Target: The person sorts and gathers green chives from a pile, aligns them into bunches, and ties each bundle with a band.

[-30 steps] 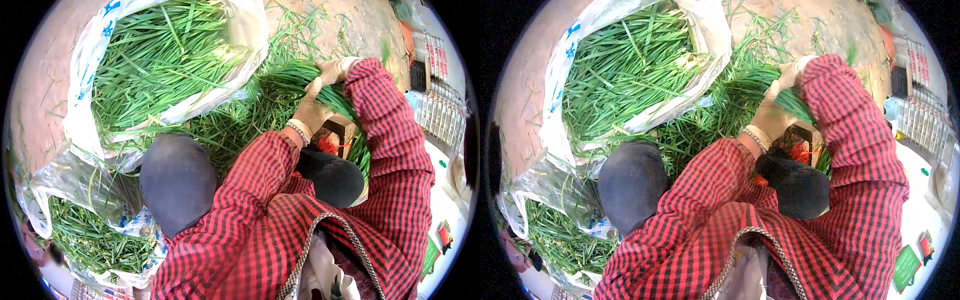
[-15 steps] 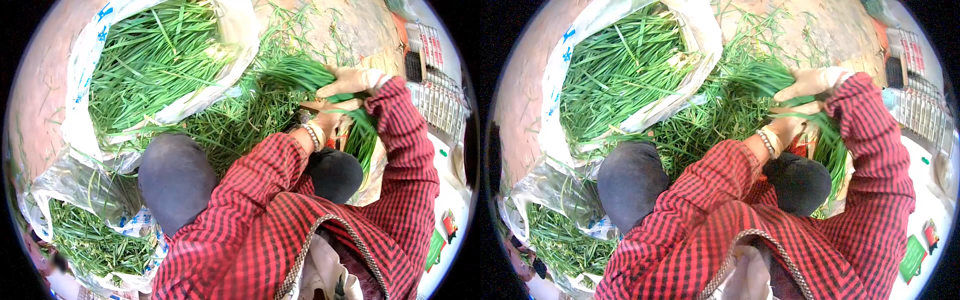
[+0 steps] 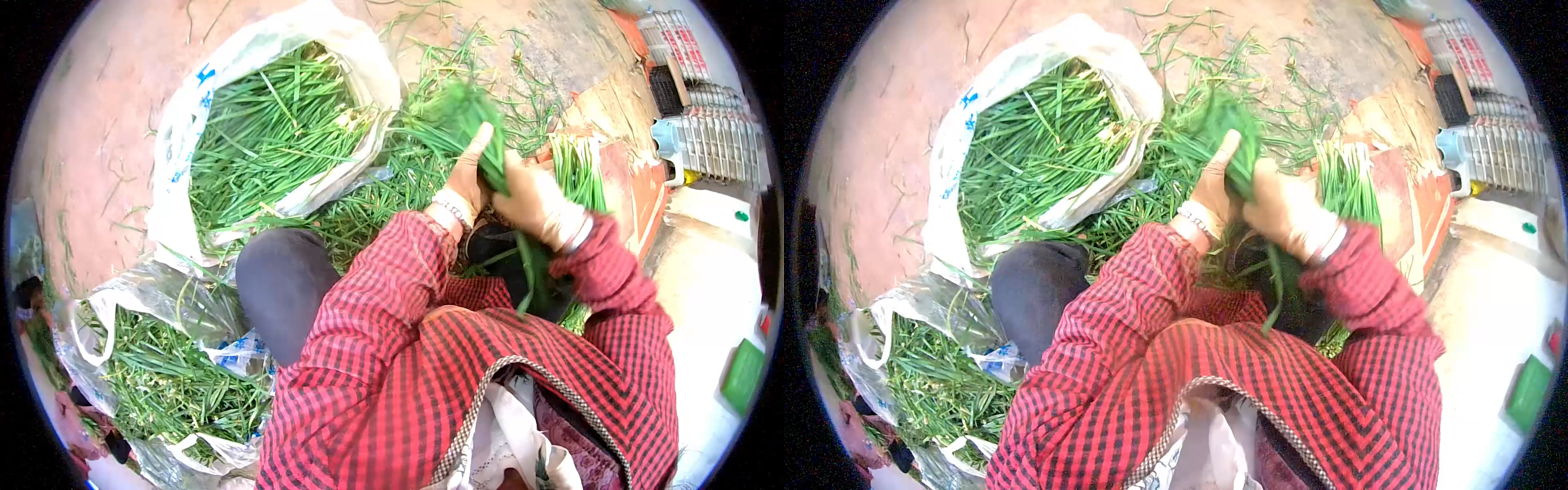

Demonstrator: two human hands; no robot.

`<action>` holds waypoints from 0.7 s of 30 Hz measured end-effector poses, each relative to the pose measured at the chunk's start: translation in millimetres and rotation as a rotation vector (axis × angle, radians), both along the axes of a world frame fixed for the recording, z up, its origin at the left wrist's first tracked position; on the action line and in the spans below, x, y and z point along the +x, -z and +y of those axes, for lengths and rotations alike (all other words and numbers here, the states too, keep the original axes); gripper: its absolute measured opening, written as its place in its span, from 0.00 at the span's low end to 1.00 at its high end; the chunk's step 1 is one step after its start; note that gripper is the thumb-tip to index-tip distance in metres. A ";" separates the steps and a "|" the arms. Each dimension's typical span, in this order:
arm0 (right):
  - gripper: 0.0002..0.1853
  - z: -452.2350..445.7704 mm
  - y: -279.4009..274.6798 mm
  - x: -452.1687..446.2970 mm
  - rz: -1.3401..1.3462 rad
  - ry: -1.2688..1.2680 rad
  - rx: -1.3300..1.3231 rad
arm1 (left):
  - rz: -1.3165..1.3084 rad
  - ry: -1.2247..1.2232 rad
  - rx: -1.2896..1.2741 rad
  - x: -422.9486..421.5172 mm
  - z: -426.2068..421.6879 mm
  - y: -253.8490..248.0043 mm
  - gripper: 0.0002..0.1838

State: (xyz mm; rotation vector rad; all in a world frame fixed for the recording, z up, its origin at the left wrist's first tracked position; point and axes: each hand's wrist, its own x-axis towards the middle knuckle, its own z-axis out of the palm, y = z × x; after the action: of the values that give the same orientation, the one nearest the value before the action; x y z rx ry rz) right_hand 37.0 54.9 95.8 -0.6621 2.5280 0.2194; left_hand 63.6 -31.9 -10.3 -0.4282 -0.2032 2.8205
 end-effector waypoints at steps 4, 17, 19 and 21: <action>0.33 16.8 2.1 45.4 -0.185 0.114 -0.445 | -0.313 0.041 -0.358 22.7 -11.1 3.1 0.05; 0.35 -18.6 -51.0 57.1 -0.973 0.851 -2.027 | 0.230 0.388 -1.249 198.2 -97.9 -157.6 0.22; 0.34 -14.6 -47.9 40.3 -1.133 0.740 -2.091 | 0.211 0.533 -1.527 220.3 -117.6 -165.3 0.23; 0.30 -16.2 -46.8 38.6 -1.182 0.629 -2.028 | 0.086 0.515 -1.487 243.2 -126.4 -195.5 0.25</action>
State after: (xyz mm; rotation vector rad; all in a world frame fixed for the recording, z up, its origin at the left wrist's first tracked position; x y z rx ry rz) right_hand 75.6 38.7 142.6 -0.2508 0.8570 -2.2722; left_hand 306.8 -158.3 185.2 -0.4869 1.7711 1.9519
